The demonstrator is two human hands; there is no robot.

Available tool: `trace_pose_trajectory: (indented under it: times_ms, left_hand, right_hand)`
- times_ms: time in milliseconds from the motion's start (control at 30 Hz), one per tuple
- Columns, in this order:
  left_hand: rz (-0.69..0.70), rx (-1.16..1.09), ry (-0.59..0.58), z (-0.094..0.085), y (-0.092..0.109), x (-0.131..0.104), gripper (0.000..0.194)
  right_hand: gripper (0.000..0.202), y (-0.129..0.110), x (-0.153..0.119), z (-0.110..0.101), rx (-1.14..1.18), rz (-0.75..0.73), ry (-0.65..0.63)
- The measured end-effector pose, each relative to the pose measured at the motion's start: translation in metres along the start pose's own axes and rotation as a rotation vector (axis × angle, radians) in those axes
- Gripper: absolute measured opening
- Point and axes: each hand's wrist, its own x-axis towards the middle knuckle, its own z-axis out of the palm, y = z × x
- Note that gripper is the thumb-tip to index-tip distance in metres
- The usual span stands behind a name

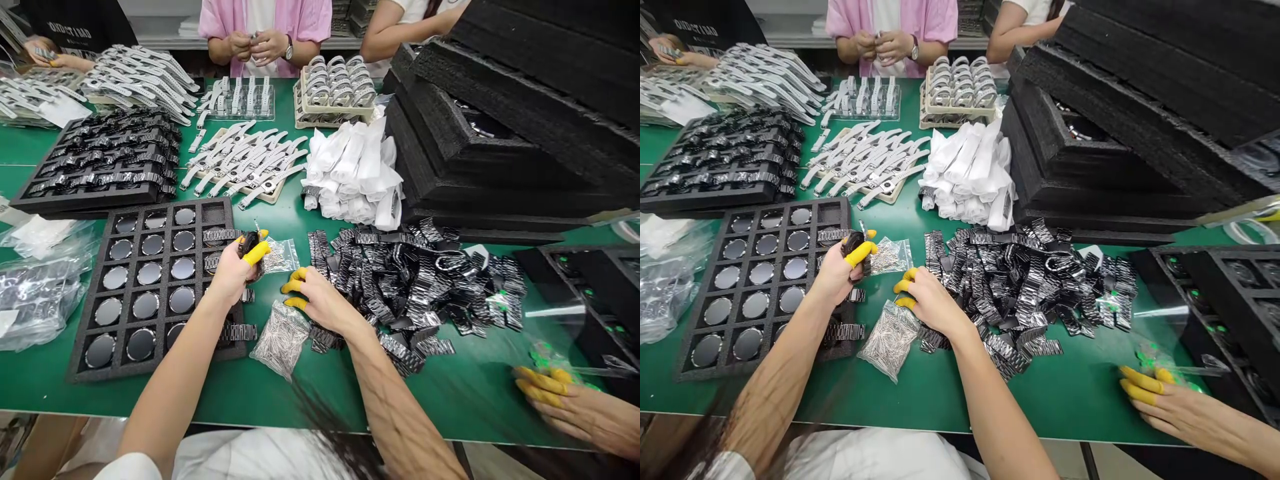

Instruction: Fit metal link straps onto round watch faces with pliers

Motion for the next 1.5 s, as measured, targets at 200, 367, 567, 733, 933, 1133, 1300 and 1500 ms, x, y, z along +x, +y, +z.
trace_pose_trajectory:
  times_ms: [200,367,567,733,933,1133,1300,1500]
  left_hand:
    - [0.241,0.324,-0.127,0.003,-0.015,0.001,0.048]
    - [0.398,0.598,-0.179,0.0,-0.025,-0.001,0.045]
    - [0.561,1.08,-0.245,0.001,-0.031,-0.008,0.061]
    - [0.598,1.113,-0.264,0.002,-0.029,-0.008,0.063]
    - [0.544,1.115,-0.295,0.0,-0.028,-0.008,0.065]
    - [0.35,0.607,-0.52,0.001,-0.019,-0.008,0.045]
    - [0.079,0.346,-0.595,0.004,-0.011,-0.014,0.04]
    - [-0.081,0.153,-0.439,0.004,-0.013,-0.014,0.044]
  right_hand:
    - [0.015,-0.002,0.006,0.006,-0.024,0.019,-0.028]
    - [0.018,-0.001,0.004,0.004,0.54,0.131,0.251]
    - [0.035,-0.024,0.012,0.009,1.084,0.216,0.699]
    - [0.037,-0.025,0.016,0.012,1.049,0.282,0.736]
    - [0.029,-0.019,0.016,0.016,0.952,0.259,0.813]
    - [0.032,-0.011,0.007,0.02,0.739,0.214,0.884]
    - [0.038,-0.007,0.007,0.01,0.699,0.078,0.718]
    - [0.038,-0.018,0.013,0.008,1.093,0.11,0.757]
